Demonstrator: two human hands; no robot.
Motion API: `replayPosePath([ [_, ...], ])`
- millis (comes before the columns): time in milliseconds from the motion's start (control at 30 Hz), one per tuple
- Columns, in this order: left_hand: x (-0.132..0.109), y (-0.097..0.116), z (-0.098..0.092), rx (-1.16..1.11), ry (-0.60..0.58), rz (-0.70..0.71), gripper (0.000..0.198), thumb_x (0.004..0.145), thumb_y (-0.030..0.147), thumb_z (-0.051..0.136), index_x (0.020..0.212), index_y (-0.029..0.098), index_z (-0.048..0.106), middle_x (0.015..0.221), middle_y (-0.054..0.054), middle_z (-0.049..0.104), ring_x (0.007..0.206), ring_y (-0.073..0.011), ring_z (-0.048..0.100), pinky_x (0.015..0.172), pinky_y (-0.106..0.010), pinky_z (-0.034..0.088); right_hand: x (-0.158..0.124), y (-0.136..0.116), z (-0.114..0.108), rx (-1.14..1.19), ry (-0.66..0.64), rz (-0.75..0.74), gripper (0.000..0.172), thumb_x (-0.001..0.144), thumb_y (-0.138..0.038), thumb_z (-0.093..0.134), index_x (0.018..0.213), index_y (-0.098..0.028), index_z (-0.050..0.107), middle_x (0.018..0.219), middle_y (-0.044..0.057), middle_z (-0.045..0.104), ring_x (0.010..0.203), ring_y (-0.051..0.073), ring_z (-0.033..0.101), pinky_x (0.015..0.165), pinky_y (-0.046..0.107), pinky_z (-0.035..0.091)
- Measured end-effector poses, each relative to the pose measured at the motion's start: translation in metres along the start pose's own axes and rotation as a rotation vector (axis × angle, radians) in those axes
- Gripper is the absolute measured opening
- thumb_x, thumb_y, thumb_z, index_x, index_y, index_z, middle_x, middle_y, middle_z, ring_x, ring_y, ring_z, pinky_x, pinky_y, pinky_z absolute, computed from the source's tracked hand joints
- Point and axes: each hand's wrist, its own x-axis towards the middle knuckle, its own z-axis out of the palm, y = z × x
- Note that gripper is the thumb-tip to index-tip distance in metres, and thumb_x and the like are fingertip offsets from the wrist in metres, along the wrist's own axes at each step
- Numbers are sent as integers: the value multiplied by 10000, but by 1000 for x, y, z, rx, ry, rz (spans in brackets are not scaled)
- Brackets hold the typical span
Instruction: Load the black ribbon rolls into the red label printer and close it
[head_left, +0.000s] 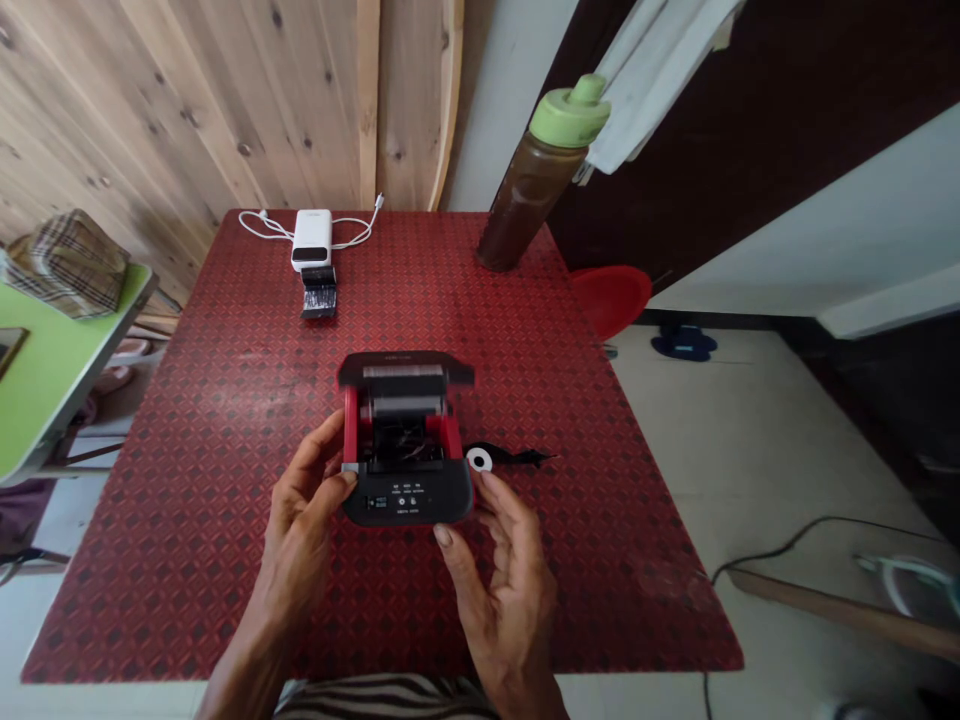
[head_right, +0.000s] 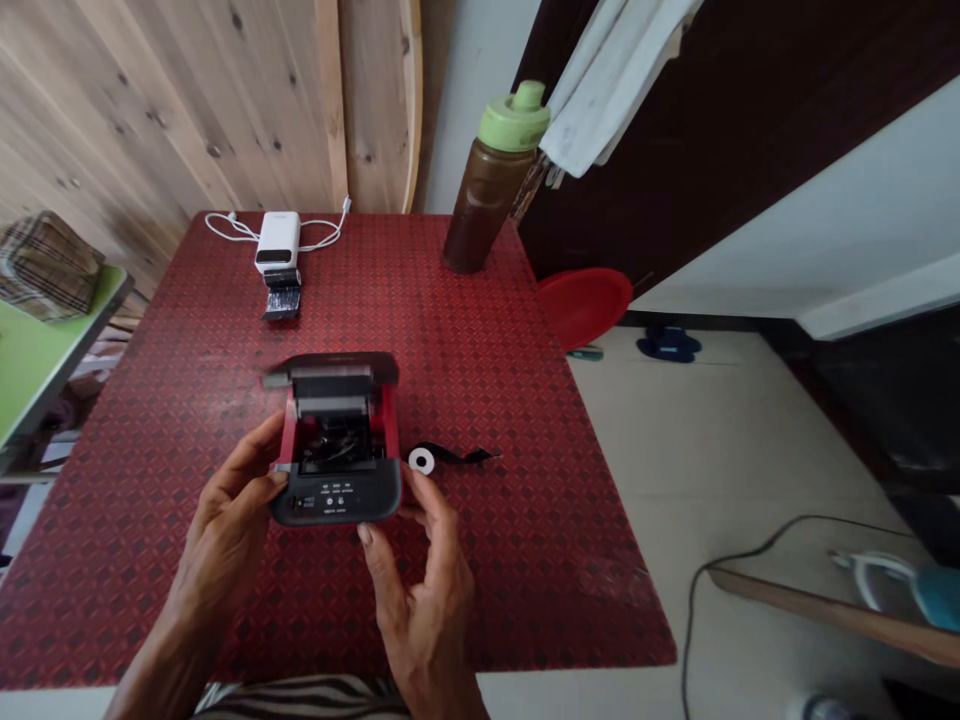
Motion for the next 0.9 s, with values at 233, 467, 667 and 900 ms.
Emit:
replayPosePath([
  [233,0,-3,-3,37,-25,31,594,950,356,768,1533,310,667,1596,-80,674,1441,-354,652,1142,-488,570,29,-13,-25,-96,-45,-173,422,1067,-348,702,1473,-258,630,1358,120,798,1119,249,815,930,399,696],
  [467,1,-7,-10,126,-91,135,594,972,439,764,1537,292,656,1627,-94,646,1494,-374,609,1158,-501,561,122,-50,-10,-360,-403,-697,310,1060,-19,585,1248,-195,758,1248,100,832,1161,238,777,1062,414,637],
  [667,5,-18,-18,174,-133,224,596,1027,473,700,1587,293,602,1641,-93,620,1495,-349,600,1226,-510,494,149,-79,33,-781,-819,-576,226,1040,-28,609,1124,-154,777,1203,135,820,1174,290,758,1018,429,611],
  [900,6,-19,-19,163,-154,218,596,1028,473,699,1593,314,596,1634,-92,617,1475,-348,607,1243,-517,460,153,-89,52,-863,-810,-542,334,1042,-1,518,1238,-118,761,1215,186,801,1082,301,784,935,425,618],
])
